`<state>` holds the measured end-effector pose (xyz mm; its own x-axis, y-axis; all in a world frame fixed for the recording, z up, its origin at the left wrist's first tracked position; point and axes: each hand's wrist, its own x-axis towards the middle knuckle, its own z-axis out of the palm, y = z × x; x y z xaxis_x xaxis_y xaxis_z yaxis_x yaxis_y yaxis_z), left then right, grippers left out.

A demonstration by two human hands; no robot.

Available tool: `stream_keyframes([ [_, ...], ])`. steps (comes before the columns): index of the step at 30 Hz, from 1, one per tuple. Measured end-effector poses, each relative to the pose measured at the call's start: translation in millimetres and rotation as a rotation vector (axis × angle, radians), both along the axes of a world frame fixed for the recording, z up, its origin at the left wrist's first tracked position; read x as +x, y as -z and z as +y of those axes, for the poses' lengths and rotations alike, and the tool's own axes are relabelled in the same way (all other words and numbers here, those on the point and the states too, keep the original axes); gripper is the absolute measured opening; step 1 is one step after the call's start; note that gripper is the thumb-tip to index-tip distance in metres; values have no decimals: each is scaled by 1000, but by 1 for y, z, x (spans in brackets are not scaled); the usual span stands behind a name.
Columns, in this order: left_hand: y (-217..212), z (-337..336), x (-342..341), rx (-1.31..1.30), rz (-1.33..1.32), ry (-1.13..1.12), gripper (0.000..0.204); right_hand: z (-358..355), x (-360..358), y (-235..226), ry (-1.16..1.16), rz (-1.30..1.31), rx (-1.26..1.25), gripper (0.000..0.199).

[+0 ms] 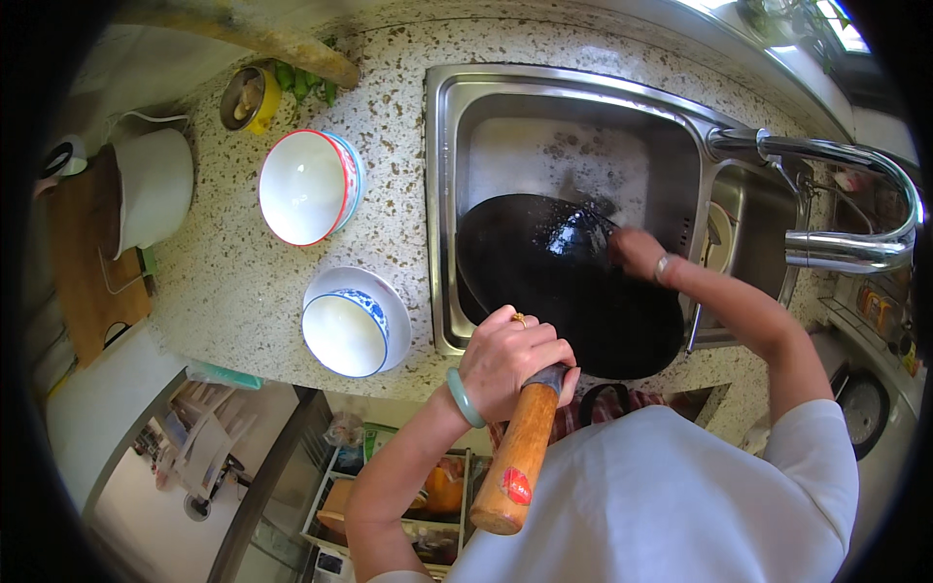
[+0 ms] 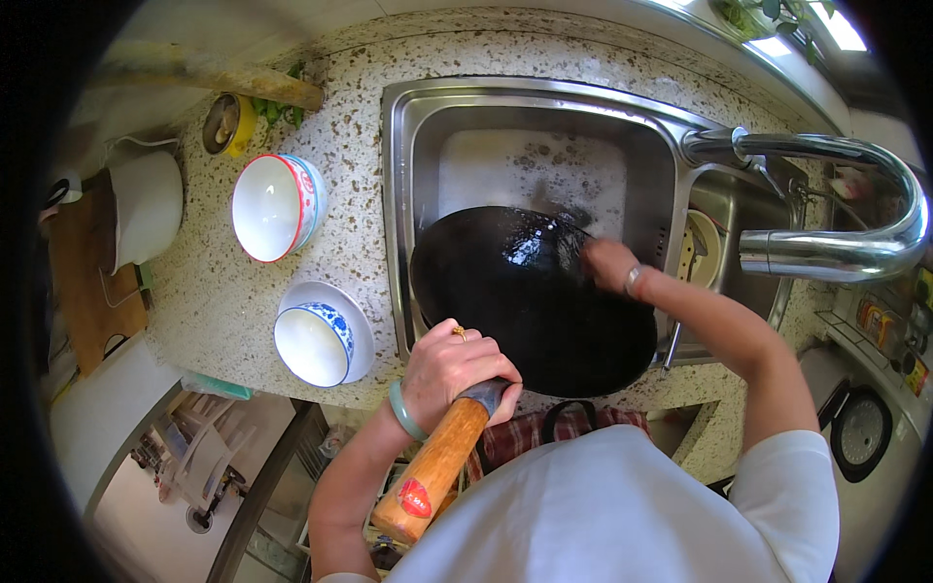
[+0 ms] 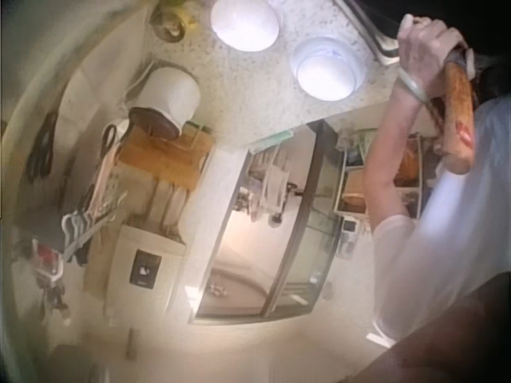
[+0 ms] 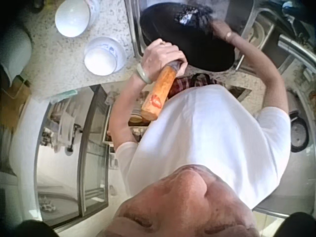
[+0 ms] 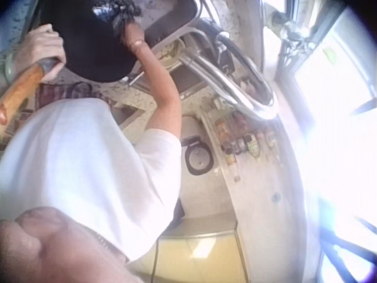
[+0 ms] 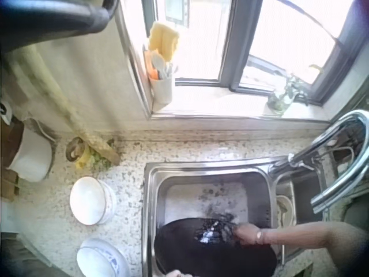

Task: The person scrubs a black wok with a sponge under running water in a kitchen sink. They hold the wok by its wooden handle and scrub the interior surface thoroughly before rinsing it with water from the faucet.

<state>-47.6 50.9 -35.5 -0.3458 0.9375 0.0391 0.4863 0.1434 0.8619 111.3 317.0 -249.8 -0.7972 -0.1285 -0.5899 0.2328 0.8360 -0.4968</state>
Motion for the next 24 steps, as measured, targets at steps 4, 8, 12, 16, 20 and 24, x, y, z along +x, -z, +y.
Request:
stream_keyframes([
  [4,2,1,0,-17,-4,13,14,-16,15,-48,-24,-36,-161,6],
  [8,1,8,-1,-18,12,39,15,-36,-45,30,196,271,-59,7],
  [12,-1,6,0,-8,4,42,14,-37,-52,40,126,296,-31,10],
  [16,2,-1,1,-19,2,15,13,-16,1,-32,-98,21,-180,12],
  [20,1,1,-1,-18,4,22,13,-23,-4,-24,65,29,-183,11],
  [24,4,7,0,-23,9,39,14,-48,-69,35,252,275,-155,8],
])
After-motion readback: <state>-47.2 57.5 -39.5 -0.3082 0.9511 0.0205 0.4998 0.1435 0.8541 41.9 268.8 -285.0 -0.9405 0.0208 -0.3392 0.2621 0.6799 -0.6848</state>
